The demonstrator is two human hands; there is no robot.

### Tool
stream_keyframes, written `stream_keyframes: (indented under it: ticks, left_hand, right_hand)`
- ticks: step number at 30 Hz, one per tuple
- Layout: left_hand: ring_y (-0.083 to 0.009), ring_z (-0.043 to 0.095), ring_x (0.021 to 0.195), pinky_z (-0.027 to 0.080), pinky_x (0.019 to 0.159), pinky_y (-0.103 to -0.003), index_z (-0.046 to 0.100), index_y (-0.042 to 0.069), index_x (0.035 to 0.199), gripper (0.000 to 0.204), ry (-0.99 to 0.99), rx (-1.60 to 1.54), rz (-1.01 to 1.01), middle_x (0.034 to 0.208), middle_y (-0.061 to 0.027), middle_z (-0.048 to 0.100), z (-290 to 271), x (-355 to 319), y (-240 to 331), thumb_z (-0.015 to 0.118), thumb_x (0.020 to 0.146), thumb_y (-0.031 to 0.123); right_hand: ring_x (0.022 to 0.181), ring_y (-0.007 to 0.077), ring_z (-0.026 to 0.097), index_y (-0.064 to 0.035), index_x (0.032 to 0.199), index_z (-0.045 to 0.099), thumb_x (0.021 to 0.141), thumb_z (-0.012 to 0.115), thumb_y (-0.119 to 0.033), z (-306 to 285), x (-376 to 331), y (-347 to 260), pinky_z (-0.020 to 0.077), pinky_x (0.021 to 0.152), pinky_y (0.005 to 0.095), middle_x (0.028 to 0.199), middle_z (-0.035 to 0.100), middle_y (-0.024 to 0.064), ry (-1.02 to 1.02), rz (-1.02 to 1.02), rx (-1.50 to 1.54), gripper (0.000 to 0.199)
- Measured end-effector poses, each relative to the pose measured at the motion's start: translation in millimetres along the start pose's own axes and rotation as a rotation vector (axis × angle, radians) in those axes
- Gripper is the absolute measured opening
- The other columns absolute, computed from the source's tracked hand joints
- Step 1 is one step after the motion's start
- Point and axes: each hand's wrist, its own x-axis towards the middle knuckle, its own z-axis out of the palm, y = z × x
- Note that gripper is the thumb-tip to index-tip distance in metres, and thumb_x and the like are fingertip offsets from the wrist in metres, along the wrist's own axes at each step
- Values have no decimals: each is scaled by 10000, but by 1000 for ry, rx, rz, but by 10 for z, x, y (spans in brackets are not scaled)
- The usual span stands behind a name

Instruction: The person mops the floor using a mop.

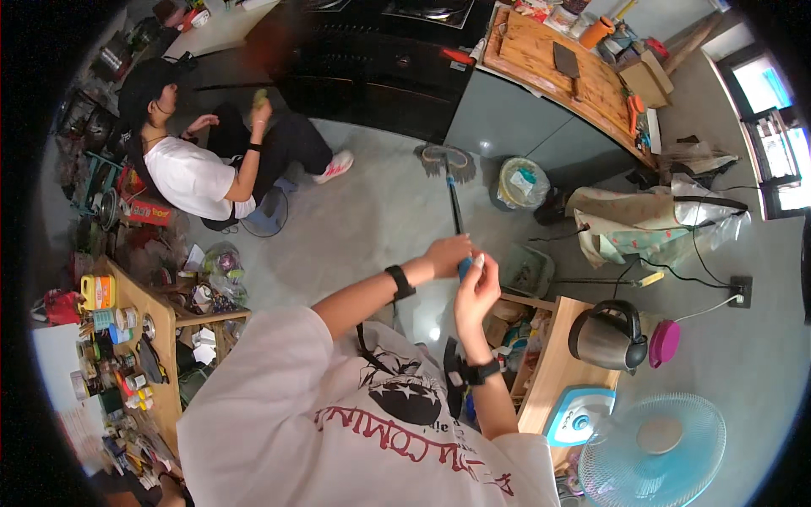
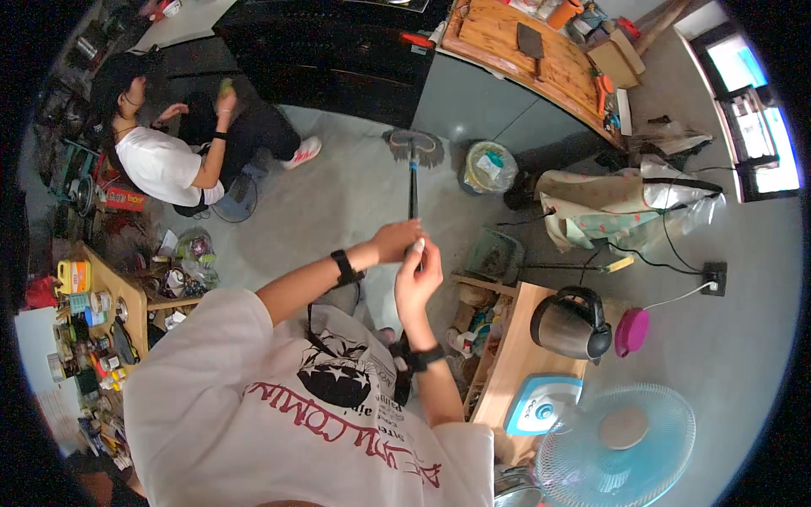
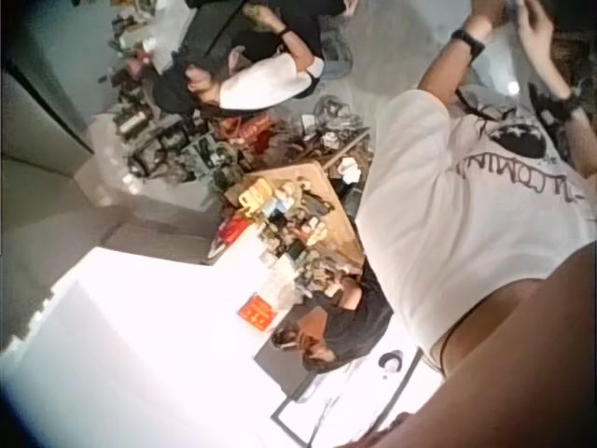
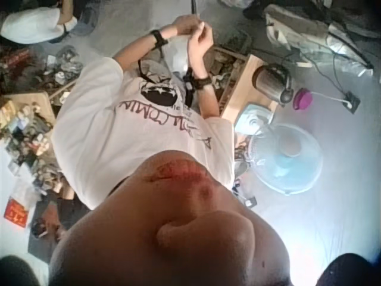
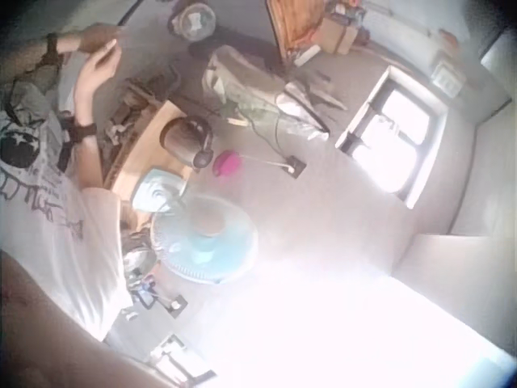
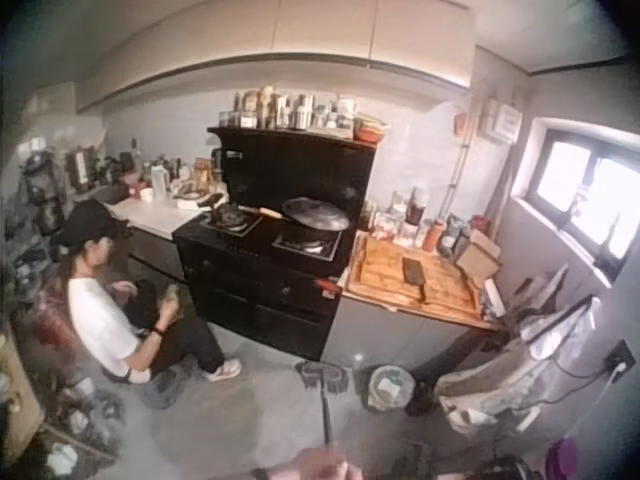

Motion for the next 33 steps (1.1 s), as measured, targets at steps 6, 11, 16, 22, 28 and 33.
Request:
stream_keyframes:
  ticks: [6, 11, 16, 22, 28, 33]
  left_hand:
    - [-272, 527, 967, 386, 915, -383, 576, 115, 926, 295, 139, -180, 204, 958, -58, 592, -340, 141, -445, 586, 703, 309]
    - [-273, 539, 921, 422, 845, -366, 576, 127, 944, 403, 175, -90, 179, 899, -69, 595, -6, 112, -177, 703, 561, 136]
    - [-264, 549, 853, 445, 744, -344, 559, 133, 1013, 436, -52, 53, 241, 871, -73, 568, 126, 51, 483, 670, 595, 188]
    - [-270, 589, 741, 477, 646, -368, 588, 153, 872, 265, -188, 10, 346, 748, -70, 563, 343, -306, 1480, 622, 633, 263]
    - [-262, 590, 620, 480, 551, -375, 554, 107, 728, 245, -258, -3, 485, 667, -61, 549, 454, -855, 2358, 610, 618, 319]
    - [-263, 584, 607, 474, 558, -372, 546, 93, 689, 247, -296, -64, 572, 652, -65, 545, 569, -1146, 2688, 632, 591, 302]
  right_hand:
    - [678, 96, 535, 40, 885, 566, 894, 400, -172, 198, 272, -4, 424, 621, 216, 758, 599, 63, -132, -249, 150, 269]
    - [461, 92, 469, 38, 760, 581, 883, 375, -220, -155, 77, 230, 369, 454, 215, 537, 510, 31, -189, -211, 182, 353]
    - [369, 79, 373, 51, 733, 557, 894, 347, -261, -673, -278, 140, 308, 362, 222, 457, 419, 5, 26, -12, 305, 409]
    - [377, 63, 385, 30, 722, 578, 910, 372, -325, -1585, -969, -218, 290, 357, 206, 451, 408, -13, 97, 83, 288, 452]
    - [345, 97, 406, 40, 705, 557, 912, 337, -312, -2253, -1764, -710, 358, 364, 231, 422, 433, 30, 128, 3, 162, 464]
    - [347, 111, 430, 46, 694, 555, 898, 366, -332, -2492, -2206, -836, 386, 379, 243, 416, 444, 35, 116, -36, 167, 469]
